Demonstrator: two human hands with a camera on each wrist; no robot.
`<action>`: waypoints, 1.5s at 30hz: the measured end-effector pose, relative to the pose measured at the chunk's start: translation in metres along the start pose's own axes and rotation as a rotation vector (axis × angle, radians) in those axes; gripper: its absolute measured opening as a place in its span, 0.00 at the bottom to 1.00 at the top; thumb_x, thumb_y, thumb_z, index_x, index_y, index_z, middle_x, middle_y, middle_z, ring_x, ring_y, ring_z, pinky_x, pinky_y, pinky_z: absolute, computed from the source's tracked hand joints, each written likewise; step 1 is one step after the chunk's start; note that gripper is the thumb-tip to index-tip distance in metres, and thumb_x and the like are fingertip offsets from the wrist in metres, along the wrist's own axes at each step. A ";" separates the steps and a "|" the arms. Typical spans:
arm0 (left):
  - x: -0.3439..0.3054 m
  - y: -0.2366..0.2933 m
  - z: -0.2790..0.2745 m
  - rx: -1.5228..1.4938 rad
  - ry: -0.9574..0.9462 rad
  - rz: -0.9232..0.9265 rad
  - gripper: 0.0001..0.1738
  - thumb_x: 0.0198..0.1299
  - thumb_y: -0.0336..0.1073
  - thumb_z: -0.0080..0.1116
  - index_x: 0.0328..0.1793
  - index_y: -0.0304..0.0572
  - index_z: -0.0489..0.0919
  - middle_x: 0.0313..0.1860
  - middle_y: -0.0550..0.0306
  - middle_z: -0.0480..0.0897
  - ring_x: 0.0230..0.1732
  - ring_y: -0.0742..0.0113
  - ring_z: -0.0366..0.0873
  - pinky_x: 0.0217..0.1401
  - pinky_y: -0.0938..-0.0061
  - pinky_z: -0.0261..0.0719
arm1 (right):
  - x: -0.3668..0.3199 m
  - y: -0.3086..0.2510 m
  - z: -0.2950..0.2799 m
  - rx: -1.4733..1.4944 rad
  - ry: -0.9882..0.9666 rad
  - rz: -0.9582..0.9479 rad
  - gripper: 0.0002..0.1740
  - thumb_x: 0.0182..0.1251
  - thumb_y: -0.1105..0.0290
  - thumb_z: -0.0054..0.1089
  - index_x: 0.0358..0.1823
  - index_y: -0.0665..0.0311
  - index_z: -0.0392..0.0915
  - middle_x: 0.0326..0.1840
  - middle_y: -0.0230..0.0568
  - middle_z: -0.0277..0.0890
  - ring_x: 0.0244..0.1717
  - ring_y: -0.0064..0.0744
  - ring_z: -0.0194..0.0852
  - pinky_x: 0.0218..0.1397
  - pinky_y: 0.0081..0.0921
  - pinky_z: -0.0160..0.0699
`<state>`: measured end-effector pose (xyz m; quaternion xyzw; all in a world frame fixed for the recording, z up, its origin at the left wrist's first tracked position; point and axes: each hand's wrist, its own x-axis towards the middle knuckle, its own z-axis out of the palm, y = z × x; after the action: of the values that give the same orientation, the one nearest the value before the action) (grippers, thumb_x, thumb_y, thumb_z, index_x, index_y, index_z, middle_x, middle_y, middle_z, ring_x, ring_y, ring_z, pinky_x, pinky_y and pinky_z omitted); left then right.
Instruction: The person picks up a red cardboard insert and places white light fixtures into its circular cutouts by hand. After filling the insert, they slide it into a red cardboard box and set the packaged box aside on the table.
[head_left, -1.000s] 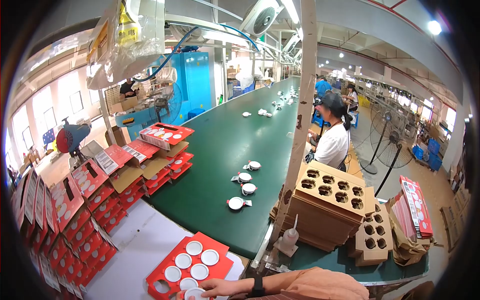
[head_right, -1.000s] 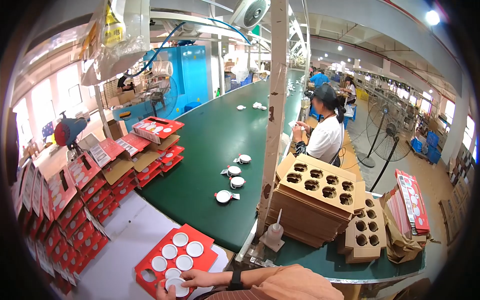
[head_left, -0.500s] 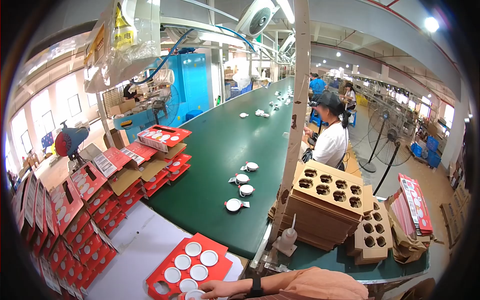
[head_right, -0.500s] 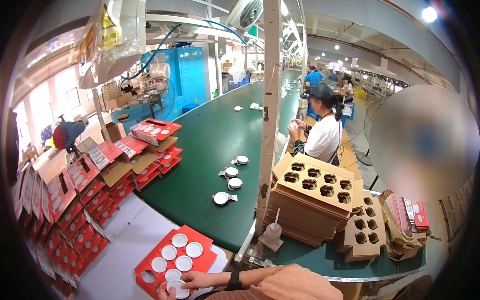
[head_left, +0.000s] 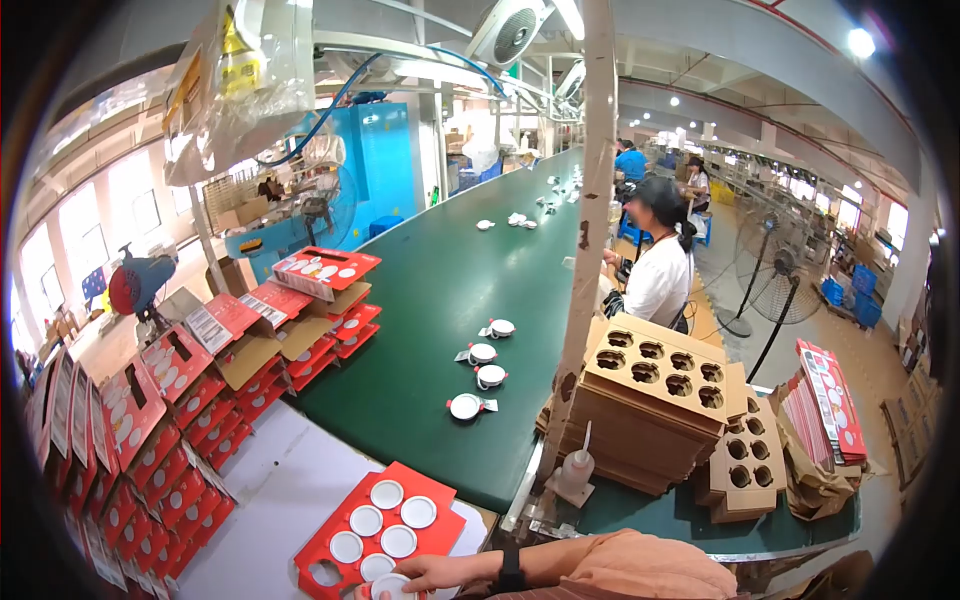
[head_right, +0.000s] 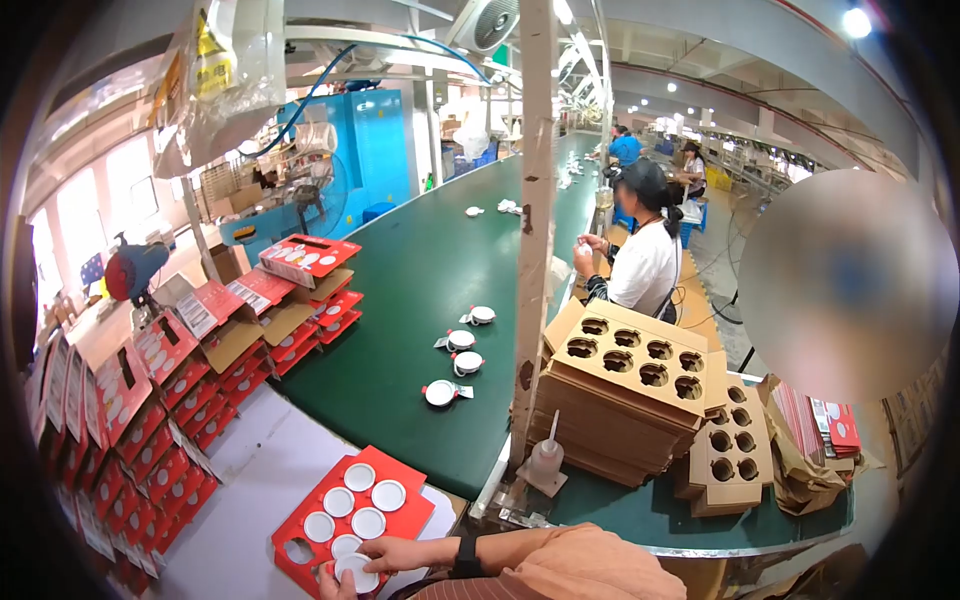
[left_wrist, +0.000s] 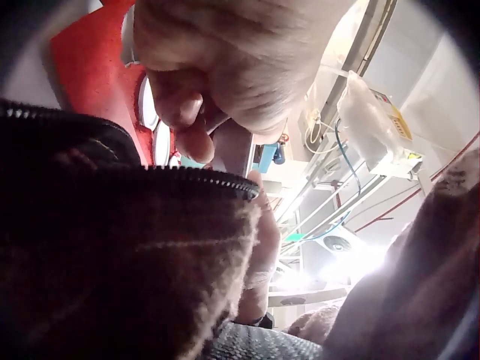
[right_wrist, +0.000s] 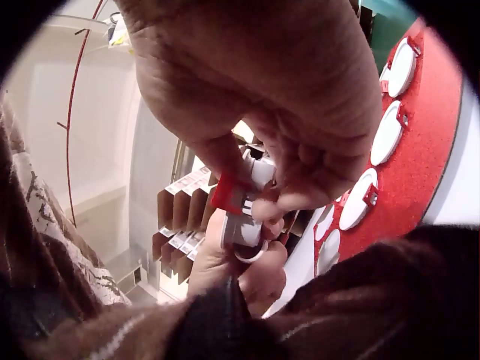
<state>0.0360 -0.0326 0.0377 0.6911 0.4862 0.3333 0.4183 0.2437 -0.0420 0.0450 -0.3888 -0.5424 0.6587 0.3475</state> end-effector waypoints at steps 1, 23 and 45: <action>0.001 0.005 0.000 0.003 -0.002 0.026 0.22 0.61 0.39 0.57 0.58 0.34 0.72 0.51 0.43 0.73 0.52 0.52 0.71 0.60 0.61 0.68 | 0.001 0.001 -0.001 -0.071 0.000 0.012 0.20 0.66 0.65 0.56 0.57 0.66 0.71 0.34 0.31 0.74 0.31 0.19 0.71 0.32 0.19 0.73; 0.088 -0.093 -0.096 -0.620 -0.137 -0.550 0.18 0.61 0.37 0.55 0.52 0.32 0.76 0.46 0.49 0.80 0.47 0.59 0.77 0.52 0.66 0.76 | 0.059 -0.014 -0.029 -0.146 0.189 0.087 0.21 0.69 0.61 0.52 0.59 0.65 0.68 0.33 0.31 0.73 0.29 0.19 0.71 0.31 0.20 0.71; 0.058 -0.053 -0.086 -0.948 -0.283 -0.390 0.23 0.63 0.31 0.52 0.64 0.32 0.68 0.58 0.51 0.77 0.57 0.64 0.76 0.62 0.69 0.72 | 0.076 -0.029 0.007 -0.457 0.283 -0.016 0.19 0.67 0.68 0.51 0.56 0.72 0.73 0.29 0.44 0.78 0.25 0.27 0.75 0.27 0.28 0.74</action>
<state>-0.0420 0.0538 0.0296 0.3611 0.3406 0.3358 0.8005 0.2036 0.0269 0.0641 -0.5411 -0.6262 0.4553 0.3283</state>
